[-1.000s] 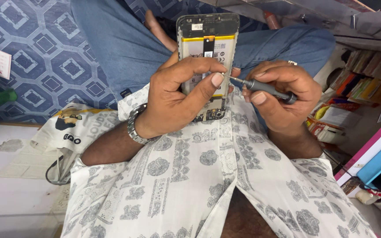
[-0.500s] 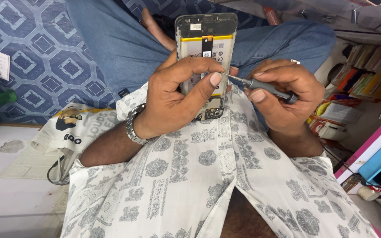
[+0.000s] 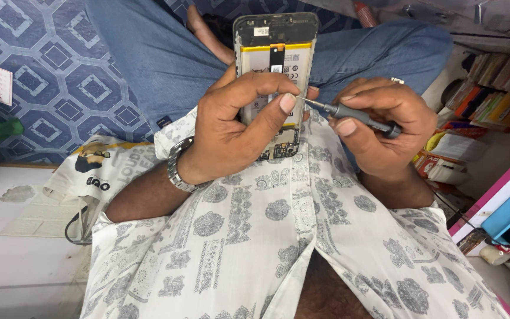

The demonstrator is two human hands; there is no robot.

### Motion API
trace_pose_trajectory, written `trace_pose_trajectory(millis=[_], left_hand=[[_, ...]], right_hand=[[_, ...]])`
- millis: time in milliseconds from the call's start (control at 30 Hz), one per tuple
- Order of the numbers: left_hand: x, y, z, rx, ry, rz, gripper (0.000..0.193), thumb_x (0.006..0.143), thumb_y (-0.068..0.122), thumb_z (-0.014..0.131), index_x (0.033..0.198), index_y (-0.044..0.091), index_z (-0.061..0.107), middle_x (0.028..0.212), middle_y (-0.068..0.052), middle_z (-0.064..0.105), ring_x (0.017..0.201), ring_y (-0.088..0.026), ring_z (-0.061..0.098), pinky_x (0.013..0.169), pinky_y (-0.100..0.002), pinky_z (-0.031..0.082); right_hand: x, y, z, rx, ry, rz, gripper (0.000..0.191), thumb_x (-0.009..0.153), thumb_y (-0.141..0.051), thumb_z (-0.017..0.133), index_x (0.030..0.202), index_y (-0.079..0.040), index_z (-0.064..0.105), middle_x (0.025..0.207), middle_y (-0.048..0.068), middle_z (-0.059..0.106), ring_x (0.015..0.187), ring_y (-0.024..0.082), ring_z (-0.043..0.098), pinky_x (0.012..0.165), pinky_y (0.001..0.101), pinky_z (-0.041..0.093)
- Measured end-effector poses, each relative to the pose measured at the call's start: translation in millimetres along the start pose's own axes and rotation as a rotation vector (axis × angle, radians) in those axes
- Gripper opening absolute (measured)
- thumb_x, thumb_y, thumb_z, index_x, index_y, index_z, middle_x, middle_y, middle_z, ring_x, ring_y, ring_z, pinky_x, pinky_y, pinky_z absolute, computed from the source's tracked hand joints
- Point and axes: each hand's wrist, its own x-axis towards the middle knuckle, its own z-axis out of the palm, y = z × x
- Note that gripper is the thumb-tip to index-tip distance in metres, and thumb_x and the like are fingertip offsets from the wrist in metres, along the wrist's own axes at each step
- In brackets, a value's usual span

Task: The person sits on the floor repairing a disassembled smartphone. They handle the phone body and battery, plug a charging cable into the board, use a screwdriver on the internal components, and press connectors into place while testing the device.

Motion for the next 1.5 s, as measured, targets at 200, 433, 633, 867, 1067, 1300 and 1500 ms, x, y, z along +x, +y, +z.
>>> trace_pose_trajectory(millis=[200, 433, 633, 867, 1067, 1300, 1500], left_hand=[[-0.5, -1.3, 0.6, -0.003, -0.004, -0.002, 0.012, 0.113, 0.01, 0.064, 0.124, 0.006, 0.067, 0.115, -0.007, 0.075, 0.107, -0.008, 0.069, 0.094, -0.024, 0.055], [-2.2, -1.5, 2.1, 0.014, 0.011, 0.008, 0.01, 0.115, 0.009, 0.064, 0.123, 0.005, 0.065, 0.118, -0.007, 0.074, 0.109, -0.01, 0.071, 0.096, -0.023, 0.057], [0.9, 1.4, 1.8, 0.077, 0.008, 0.009, 0.019, 0.109, 0.005, 0.067, 0.128, 0.004, 0.064, 0.121, -0.01, 0.073, 0.108, -0.014, 0.071, 0.095, -0.027, 0.059], [2.2, -2.1, 5.0, -0.31, 0.016, -0.116, 0.07, 0.114, 0.001, 0.054, 0.156, 0.011, -0.001, 0.164, -0.014, 0.036, 0.138, -0.017, 0.06, 0.112, -0.033, 0.058], [-4.4, -7.8, 7.6, -0.244, -0.043, -0.144, 0.062, 0.113, -0.003, 0.055, 0.162, 0.002, 0.018, 0.168, -0.019, 0.034, 0.138, -0.02, 0.057, 0.116, -0.033, 0.055], [-6.2, -15.1, 6.8, -0.149, -0.087, -0.006, 0.053, 0.121, -0.003, 0.056, 0.162, 0.007, 0.026, 0.166, -0.011, 0.033, 0.145, -0.017, 0.048, 0.118, -0.03, 0.053], [-3.4, -11.4, 6.4, -0.043, -0.098, -0.02, 0.054, 0.114, -0.004, 0.055, 0.161, 0.002, 0.029, 0.164, -0.019, 0.036, 0.145, -0.022, 0.056, 0.119, -0.032, 0.053]], right_hand=[[-2.3, 2.4, -2.1, -0.046, -0.039, -0.011, 0.02, 0.101, -0.001, 0.075, 0.116, 0.005, 0.063, 0.099, 0.018, 0.07, 0.086, 0.018, 0.071, 0.073, 0.0263, 0.058], [-2.4, 2.8, -4.9, -0.188, -0.069, -0.04, 0.022, 0.096, -0.003, 0.076, 0.113, 0.006, 0.065, 0.102, 0.018, 0.071, 0.081, 0.016, 0.068, 0.068, 0.0243, 0.052], [-7.1, 9.8, -5.2, -0.119, -0.054, -0.034, 0.023, 0.099, -0.002, 0.075, 0.116, 0.006, 0.062, 0.099, 0.019, 0.069, 0.074, 0.014, 0.061, 0.067, 0.0236, 0.047], [-4.2, 7.6, -6.7, -0.183, 0.084, -0.127, 0.025, 0.097, 0.0, 0.075, 0.113, 0.005, 0.056, 0.095, 0.021, 0.068, 0.067, 0.016, 0.06, 0.06, 0.0272, 0.048], [13.4, -7.9, -5.7, -0.456, 0.027, -0.39, 0.021, 0.097, 0.001, 0.077, 0.107, 0.009, 0.06, 0.092, 0.024, 0.069, 0.074, 0.027, 0.071, 0.065, 0.0354, 0.054], [17.7, -9.5, -5.6, -0.478, -0.005, -0.395, 0.022, 0.099, 0.001, 0.079, 0.109, 0.009, 0.061, 0.086, 0.021, 0.069, 0.067, 0.021, 0.067, 0.058, 0.0295, 0.048], [22.0, -19.6, -3.7, -0.599, 0.023, -0.358, 0.016, 0.091, 0.002, 0.075, 0.098, 0.011, 0.064, 0.075, 0.021, 0.067, 0.058, 0.019, 0.059, 0.05, 0.0292, 0.043]])
